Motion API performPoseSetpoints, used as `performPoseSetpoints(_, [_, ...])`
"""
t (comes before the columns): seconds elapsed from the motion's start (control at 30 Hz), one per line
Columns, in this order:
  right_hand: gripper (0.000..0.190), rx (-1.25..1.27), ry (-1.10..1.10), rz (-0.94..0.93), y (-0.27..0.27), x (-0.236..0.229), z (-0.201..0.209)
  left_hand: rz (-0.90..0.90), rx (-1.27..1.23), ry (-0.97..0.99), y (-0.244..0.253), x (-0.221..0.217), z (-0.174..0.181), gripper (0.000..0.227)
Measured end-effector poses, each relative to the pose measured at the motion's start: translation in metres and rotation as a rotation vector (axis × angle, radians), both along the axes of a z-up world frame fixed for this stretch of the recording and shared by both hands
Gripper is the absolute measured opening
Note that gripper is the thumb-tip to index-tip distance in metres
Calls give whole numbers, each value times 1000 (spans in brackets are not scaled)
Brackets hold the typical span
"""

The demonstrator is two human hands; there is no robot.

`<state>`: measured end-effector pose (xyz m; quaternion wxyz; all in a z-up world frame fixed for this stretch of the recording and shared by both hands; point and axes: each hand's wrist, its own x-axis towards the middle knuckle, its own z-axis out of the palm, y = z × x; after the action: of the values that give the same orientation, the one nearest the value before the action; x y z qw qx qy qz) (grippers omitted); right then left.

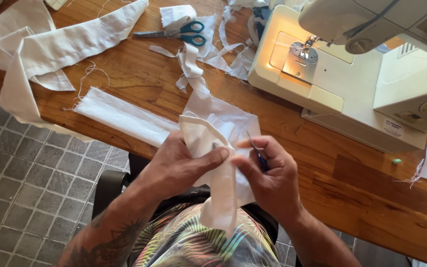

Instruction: Trimming excess threads from a white fabric piece and marking it with a ruler and pen

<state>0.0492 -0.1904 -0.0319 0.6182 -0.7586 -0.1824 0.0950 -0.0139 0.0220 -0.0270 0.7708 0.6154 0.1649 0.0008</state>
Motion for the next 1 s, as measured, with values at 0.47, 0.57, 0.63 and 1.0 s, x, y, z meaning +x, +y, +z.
performPoseSetpoints(0.47, [14,182,349,71,9,3,-3,21,-40,-77,-1,1,-14,22])
performPoseSetpoints(0.57, [13,98,231,71,8,1,3,43,13,-25,-2,-2,-14,24])
performPoseSetpoints(0.63, [24,30,113,57,9,-2,12,33,31,-13,-1,-3,-12,24])
performPoseSetpoints(1.0, [21,280,433,111,1,8,-2,-73,92,36,1,1,-8,22])
